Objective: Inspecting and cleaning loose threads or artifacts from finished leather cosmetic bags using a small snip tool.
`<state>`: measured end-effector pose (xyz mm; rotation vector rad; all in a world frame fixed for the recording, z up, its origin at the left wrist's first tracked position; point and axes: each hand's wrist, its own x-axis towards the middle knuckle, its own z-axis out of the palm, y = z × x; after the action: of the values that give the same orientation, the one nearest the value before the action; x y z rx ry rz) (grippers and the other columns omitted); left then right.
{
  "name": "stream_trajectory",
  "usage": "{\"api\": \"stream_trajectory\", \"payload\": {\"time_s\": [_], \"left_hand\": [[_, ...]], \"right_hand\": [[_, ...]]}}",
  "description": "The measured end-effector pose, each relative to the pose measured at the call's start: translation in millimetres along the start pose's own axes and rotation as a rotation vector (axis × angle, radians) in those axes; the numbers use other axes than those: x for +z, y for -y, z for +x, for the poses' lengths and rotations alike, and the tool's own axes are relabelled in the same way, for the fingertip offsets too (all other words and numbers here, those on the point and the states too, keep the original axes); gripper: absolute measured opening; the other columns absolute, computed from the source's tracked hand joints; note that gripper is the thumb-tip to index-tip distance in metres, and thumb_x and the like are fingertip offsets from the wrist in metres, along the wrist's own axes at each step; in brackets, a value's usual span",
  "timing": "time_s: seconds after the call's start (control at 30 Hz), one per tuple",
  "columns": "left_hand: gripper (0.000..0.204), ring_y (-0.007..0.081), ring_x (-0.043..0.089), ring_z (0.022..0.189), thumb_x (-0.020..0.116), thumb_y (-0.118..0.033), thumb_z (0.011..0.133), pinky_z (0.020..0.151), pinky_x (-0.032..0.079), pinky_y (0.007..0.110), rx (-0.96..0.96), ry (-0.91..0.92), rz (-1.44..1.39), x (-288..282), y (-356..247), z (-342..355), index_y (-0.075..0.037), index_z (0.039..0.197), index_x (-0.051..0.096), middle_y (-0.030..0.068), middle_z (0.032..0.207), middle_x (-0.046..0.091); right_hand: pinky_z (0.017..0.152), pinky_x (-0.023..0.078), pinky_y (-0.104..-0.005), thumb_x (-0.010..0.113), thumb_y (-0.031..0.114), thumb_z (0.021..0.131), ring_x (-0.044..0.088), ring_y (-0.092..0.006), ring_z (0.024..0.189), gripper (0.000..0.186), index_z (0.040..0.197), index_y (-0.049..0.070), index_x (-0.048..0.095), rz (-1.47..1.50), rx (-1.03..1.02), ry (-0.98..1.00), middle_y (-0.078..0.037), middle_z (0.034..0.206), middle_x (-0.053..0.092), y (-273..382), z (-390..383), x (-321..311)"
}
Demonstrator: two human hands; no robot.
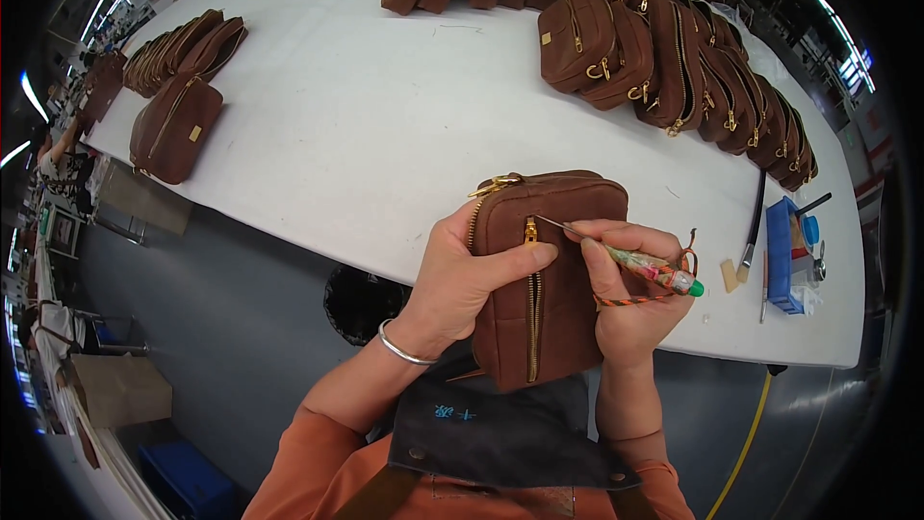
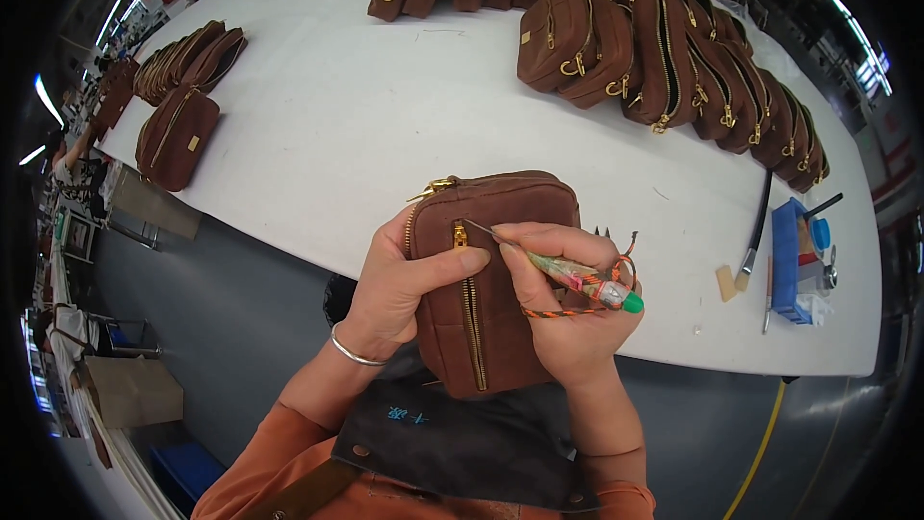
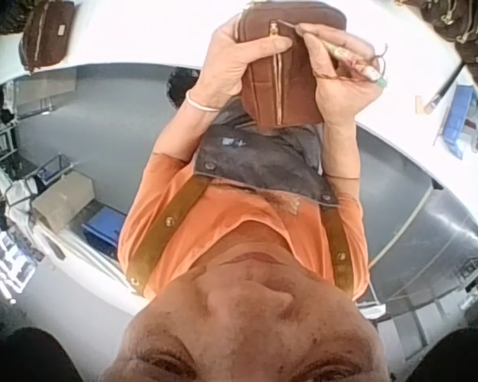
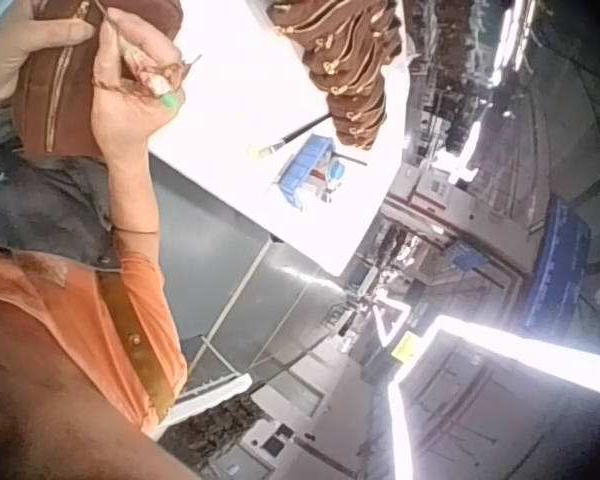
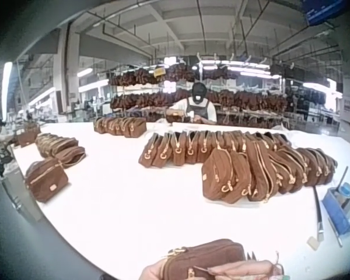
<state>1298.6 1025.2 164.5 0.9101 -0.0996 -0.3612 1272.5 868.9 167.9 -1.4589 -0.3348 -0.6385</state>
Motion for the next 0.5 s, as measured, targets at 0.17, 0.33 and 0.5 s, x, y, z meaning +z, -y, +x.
{"api": "stream_trajectory", "payload": {"time_s": [0.17, 0.33, 0.5], "left_hand": [[0.038, 0.0123, 0.064, 0.097, 0.071, 0.004, 0.083, 0.086, 0.054, 0.028, 0.021, -0.014, 0.021, 0, 5, 0, 0.001, 0.118, 0.059, 0.0066, 0.11, 0.067], [0.036, 0.0111, 0.063, 0.095, 0.072, -0.001, 0.084, 0.085, 0.053, 0.028, 0.092, -0.049, 0.099, 2, 8, -2, 0.002, 0.117, 0.059, 0.0057, 0.106, 0.067], [0.036, 0.0112, 0.063, 0.095, 0.072, 0.0, 0.084, 0.085, 0.053, 0.028, 0.116, -0.041, 0.061, 1, 10, -3, 0.001, 0.118, 0.059, 0.006, 0.107, 0.067]], "right_hand": [[0.08, 0.06, -0.0377, 0.071, -0.009, 0.078, 0.072, -0.0291, 0.089, 0.027, 0.101, 0.0, 0.061, -0.408, -0.435, 0.097, -0.016, 0.094, 0.07, -9, -2, 5], [0.08, 0.06, -0.0441, 0.074, -0.004, 0.077, 0.072, -0.0315, 0.089, 0.025, 0.099, 0.002, 0.064, -0.555, -0.631, 0.177, -0.015, 0.096, 0.069, -8, -1, 4], [0.079, 0.06, -0.0444, 0.075, -0.004, 0.075, 0.072, -0.0326, 0.088, 0.028, 0.1, 0.002, 0.064, -0.553, -0.677, 0.199, -0.016, 0.096, 0.069, -15, -2, 1]]}}
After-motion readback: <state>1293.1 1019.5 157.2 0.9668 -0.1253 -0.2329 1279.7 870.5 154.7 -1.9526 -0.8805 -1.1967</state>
